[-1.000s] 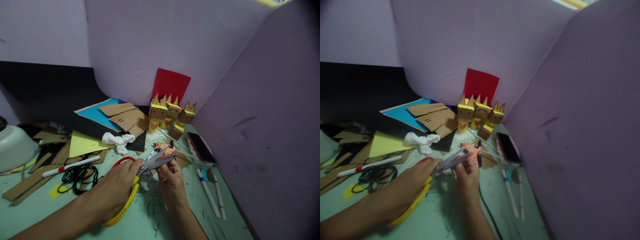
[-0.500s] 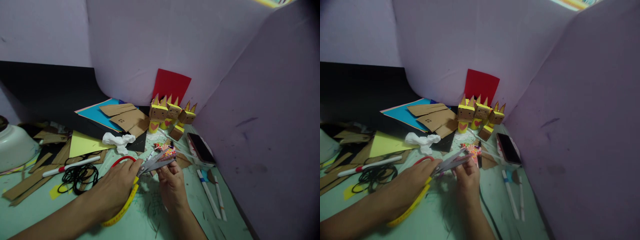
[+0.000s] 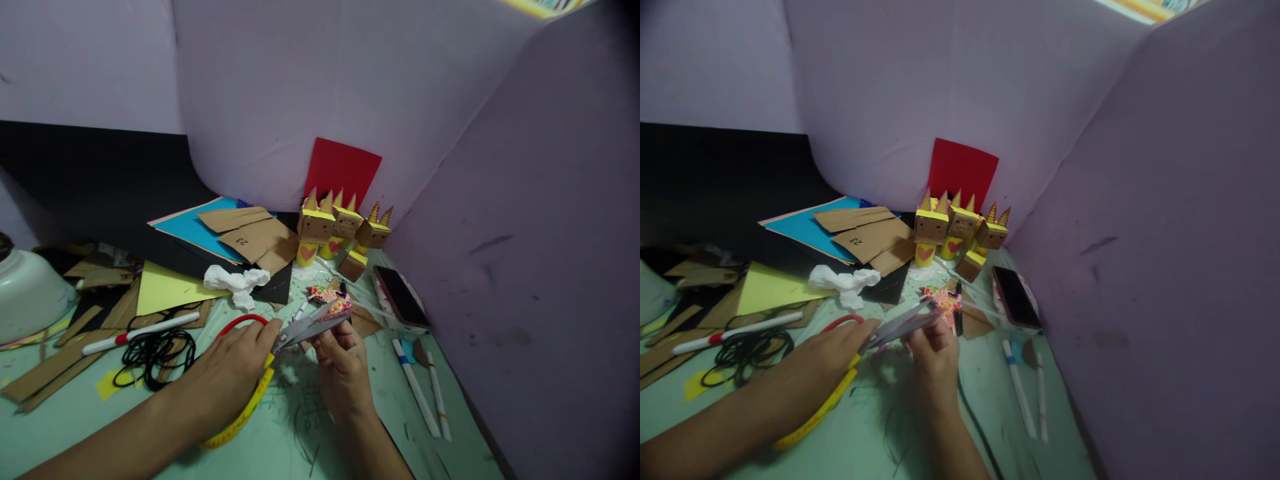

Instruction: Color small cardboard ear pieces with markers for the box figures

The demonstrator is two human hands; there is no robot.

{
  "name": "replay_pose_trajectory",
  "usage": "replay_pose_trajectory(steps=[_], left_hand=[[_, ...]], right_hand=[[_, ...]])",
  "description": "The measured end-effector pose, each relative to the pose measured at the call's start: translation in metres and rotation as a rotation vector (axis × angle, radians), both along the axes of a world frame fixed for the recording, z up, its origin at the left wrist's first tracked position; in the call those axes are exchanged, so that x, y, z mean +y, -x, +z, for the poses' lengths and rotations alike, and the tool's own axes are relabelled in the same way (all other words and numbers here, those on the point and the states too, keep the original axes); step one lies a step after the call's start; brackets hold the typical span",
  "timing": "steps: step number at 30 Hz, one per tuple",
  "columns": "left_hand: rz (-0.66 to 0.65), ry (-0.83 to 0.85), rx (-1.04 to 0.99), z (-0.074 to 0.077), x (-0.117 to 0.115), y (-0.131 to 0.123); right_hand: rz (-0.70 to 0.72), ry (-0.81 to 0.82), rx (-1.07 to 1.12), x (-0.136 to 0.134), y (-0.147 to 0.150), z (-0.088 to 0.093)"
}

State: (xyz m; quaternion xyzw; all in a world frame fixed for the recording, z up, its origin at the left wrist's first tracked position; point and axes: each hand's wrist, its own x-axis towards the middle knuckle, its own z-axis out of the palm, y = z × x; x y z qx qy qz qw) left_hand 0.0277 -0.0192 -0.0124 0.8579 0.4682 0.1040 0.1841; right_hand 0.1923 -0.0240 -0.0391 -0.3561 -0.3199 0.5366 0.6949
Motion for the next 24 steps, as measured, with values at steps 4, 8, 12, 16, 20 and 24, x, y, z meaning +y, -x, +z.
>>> replay_pose_trajectory(steps=[4, 8, 12, 16, 20, 24], left_hand=[[-0.004, 0.001, 0.032, -0.0026, 0.0006, 0.001], [-0.017, -0.017, 0.058, -0.0041, 0.0016, 0.0024], [-0.024, -0.012, 0.045, -0.0022, 0.0019, 0.0027], [-0.02, -0.008, 0.024, -0.0006, 0.001, 0.003], [-0.023, -0.013, 0.04, -0.0018, 0.0002, 0.0042], [-0.039, -0.025, 0.029, -0.0038, 0.0006, 0.0055]], right_hand=[[0.01, 0.001, -0.009, 0.0008, 0.0, -0.0016], [-0.013, -0.002, -0.036, 0.0005, 0.0004, -0.0011], [-0.007, -0.001, -0.06, -0.0003, -0.0001, -0.0012], [0.002, -0.012, -0.067, -0.0001, -0.0016, -0.003], [-0.012, 0.003, -0.077, 0.0001, -0.0014, -0.0033], [-0.02, -0.007, -0.076, 0.0004, 0.0003, -0.0014]])
